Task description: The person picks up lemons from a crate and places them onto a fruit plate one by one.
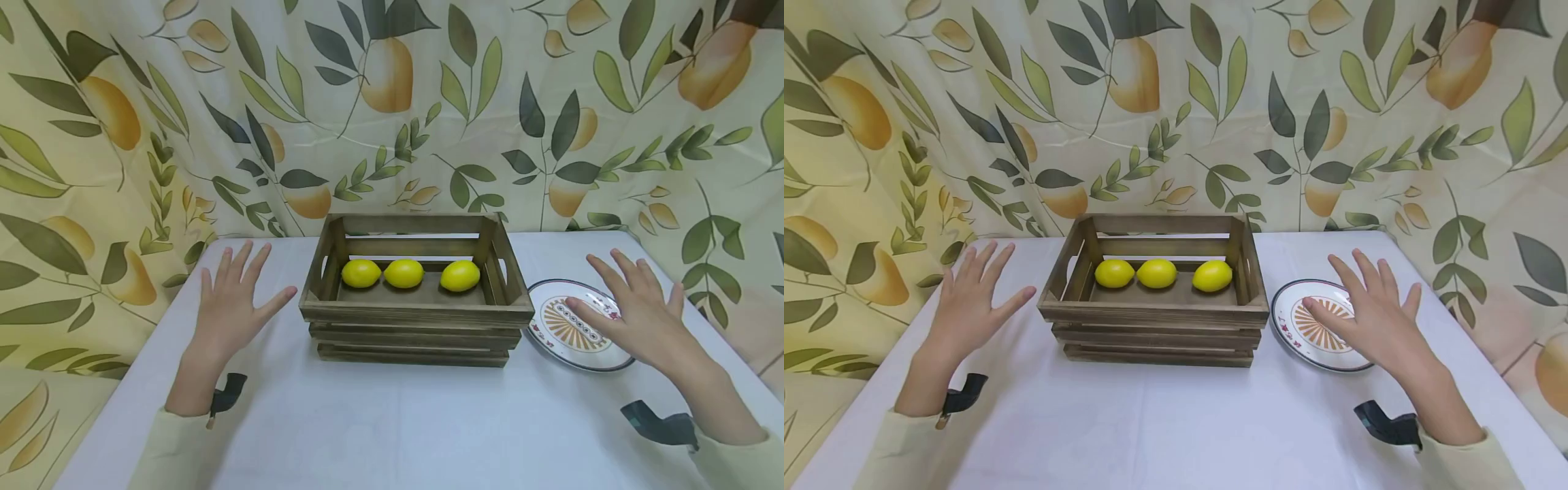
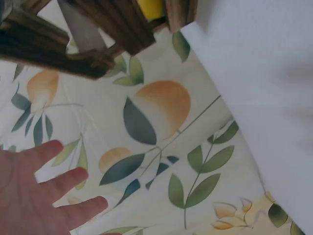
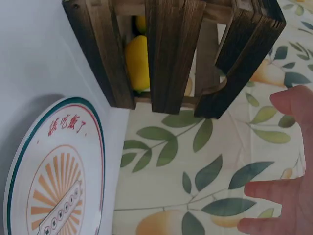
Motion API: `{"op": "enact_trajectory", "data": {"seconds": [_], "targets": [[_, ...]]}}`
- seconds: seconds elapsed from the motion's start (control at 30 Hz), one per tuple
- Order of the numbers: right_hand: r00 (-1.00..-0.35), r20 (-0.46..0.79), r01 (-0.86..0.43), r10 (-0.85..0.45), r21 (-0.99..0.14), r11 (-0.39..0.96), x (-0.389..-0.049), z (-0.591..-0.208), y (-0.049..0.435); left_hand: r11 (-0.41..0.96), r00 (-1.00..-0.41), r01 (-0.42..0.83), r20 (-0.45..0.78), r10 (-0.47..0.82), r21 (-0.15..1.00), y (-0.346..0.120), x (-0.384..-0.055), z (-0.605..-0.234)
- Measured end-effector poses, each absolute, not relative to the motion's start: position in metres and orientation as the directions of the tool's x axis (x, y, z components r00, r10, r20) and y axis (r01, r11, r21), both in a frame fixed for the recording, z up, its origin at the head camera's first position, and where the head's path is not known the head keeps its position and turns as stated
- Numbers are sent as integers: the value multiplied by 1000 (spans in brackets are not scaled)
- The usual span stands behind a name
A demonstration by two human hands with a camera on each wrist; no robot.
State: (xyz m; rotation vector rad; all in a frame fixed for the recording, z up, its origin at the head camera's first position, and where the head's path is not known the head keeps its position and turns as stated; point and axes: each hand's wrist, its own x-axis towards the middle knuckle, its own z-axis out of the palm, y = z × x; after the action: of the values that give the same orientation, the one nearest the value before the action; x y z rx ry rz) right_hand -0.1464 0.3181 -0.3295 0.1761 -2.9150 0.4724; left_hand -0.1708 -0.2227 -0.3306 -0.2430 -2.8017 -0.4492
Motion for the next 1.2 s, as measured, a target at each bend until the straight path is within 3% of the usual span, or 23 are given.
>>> {"op": "enact_trajectory", "data": {"seconds": [0.23, 0.47, 0.7, 0.9, 1.2], "targets": [[-952, 286, -208, -104, -361, 909, -143, -326, 308, 864, -906, 289, 410, 107, 413, -215, -167, -342], [-931, 342, -296, -126, -504, 811, -140, -314, 297, 782, -923, 310, 367, 112, 541, -205, -163, -345], [-904, 401, -356, -151, -507, 785, -141, -302, 287, 607, -895, 425, 413, 170, 672, -195, -156, -354], [-897, 409, -376, -168, -506, 776, -145, -298, 277, 447, -832, 548, 518, 200, 707, -187, -154, -363], [-896, 415, -381, -157, -538, 751, -154, -290, 263, 416, -842, 530, 517, 154, 739, -185, -157, -365]]}}
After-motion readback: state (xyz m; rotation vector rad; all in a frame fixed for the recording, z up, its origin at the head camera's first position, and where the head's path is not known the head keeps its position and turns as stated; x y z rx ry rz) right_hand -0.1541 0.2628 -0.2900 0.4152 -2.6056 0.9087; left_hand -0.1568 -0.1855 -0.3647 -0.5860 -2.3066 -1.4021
